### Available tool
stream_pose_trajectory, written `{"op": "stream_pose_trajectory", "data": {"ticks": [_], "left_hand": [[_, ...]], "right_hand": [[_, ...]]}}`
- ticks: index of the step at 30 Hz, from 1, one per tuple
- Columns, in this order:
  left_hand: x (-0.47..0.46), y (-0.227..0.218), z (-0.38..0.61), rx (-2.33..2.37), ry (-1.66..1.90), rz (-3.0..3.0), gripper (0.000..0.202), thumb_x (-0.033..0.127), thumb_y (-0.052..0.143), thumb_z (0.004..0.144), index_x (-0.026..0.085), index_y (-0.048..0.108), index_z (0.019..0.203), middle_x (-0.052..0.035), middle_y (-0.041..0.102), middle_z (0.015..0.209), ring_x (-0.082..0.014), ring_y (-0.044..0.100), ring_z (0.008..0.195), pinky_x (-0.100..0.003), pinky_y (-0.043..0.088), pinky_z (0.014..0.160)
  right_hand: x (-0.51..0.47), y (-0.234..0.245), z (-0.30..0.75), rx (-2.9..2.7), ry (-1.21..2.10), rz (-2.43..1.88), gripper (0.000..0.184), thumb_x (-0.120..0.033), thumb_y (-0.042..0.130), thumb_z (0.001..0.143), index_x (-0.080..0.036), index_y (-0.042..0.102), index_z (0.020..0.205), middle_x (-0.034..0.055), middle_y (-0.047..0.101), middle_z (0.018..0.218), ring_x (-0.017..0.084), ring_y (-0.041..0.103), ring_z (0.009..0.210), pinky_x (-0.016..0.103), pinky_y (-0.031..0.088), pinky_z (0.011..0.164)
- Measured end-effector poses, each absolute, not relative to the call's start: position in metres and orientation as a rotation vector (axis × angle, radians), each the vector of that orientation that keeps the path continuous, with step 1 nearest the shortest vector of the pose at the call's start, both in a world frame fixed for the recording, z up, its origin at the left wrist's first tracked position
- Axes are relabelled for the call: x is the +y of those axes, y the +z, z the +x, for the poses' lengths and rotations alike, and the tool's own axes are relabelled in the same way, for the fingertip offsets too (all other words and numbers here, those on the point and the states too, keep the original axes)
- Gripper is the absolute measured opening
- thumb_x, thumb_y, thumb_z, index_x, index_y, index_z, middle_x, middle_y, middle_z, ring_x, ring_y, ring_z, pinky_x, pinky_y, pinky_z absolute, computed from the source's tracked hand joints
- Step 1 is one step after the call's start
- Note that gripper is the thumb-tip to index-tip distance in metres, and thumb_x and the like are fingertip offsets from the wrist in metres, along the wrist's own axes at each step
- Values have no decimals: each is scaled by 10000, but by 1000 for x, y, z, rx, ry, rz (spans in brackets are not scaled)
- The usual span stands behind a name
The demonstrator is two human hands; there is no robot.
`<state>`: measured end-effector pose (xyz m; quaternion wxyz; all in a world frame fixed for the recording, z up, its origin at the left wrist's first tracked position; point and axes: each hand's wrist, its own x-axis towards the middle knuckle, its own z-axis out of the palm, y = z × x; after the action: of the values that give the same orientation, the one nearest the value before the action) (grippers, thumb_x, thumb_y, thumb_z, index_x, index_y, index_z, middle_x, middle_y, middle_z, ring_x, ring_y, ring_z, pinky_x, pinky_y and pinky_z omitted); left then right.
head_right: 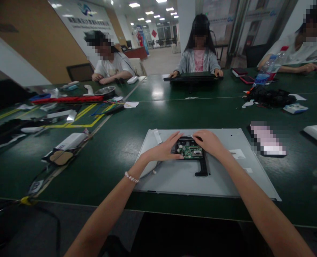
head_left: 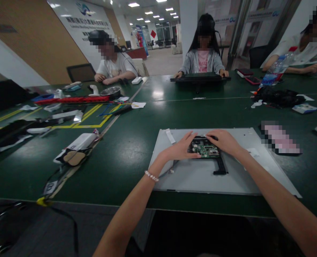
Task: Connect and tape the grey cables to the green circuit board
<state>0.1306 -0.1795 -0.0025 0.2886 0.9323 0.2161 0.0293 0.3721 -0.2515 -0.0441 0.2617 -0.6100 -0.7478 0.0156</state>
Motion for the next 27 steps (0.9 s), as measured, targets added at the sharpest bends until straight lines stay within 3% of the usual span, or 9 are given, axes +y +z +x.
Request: {"op": "stream_pose_trajectory", "data": {"ticks": [3, 5, 9, 15, 20, 23, 27], "left_hand": [[-170, 8, 125, 639, 245, 2538, 705, 529, 487, 924, 182, 279, 1502, -137, 191, 1614, -258, 186, 1488, -411, 250, 1190], [-158, 12, 118, 768, 451, 2557, 500, 431, 416, 973, 195, 422, 1415, -112, 357, 1538, -231, 300, 1441, -401, 276, 1176], [-132, 6, 101, 1162, 750, 2499, 355, 224, 464, 920, 195, 573, 1257, -92, 567, 1281, -220, 510, 1242, -386, 377, 1106], [-114, -18, 89, 1333, 689, 2405, 369, 162, 545, 822, 122, 639, 1177, -125, 641, 1143, -228, 613, 1042, -342, 482, 951], [-117, -18, 93, 1340, 660, 2354, 260, 110, 520, 782, 160, 732, 925, -90, 726, 965, -222, 659, 910, -308, 492, 837], [-124, -2, 93, 1311, 729, 2286, 200, 142, 537, 782, 179, 732, 805, -65, 736, 861, -204, 665, 824, -291, 492, 767], [-146, 28, 87, 1135, 877, 2060, 176, 270, 580, 808, 174, 725, 835, -47, 734, 835, -181, 662, 778, -262, 495, 679]], "right_hand": [[-255, -43, 372, -2000, 28, -1637, 256, -267, 495, 958, -196, 727, 1040, 97, 742, 1082, 266, 669, 1034, 425, 509, 918], [-257, -42, 372, -1975, 16, -1632, 265, -257, 486, 957, -193, 723, 1054, 103, 738, 1095, 266, 662, 1055, 432, 506, 935], [-261, -39, 372, -1922, -6, -1627, 269, -246, 478, 951, -183, 720, 1050, 106, 739, 1083, 261, 662, 1045, 436, 510, 941], [-263, -38, 369, -1904, -26, -1611, 258, -230, 481, 940, -180, 721, 1024, 100, 738, 1068, 257, 659, 1036, 429, 499, 959], [-264, -40, 369, -1895, -42, -1613, 259, -212, 485, 923, -186, 723, 1021, 101, 736, 1064, 266, 657, 1036, 439, 500, 955], [-265, -40, 370, -1890, -51, -1613, 266, -208, 479, 921, -173, 722, 1024, 110, 732, 1066, 269, 656, 1025, 438, 501, 950], [-268, -33, 368, -1872, -64, -1601, 271, -201, 475, 922, -172, 719, 1035, 111, 729, 1068, 263, 652, 1033, 430, 496, 960]]}}
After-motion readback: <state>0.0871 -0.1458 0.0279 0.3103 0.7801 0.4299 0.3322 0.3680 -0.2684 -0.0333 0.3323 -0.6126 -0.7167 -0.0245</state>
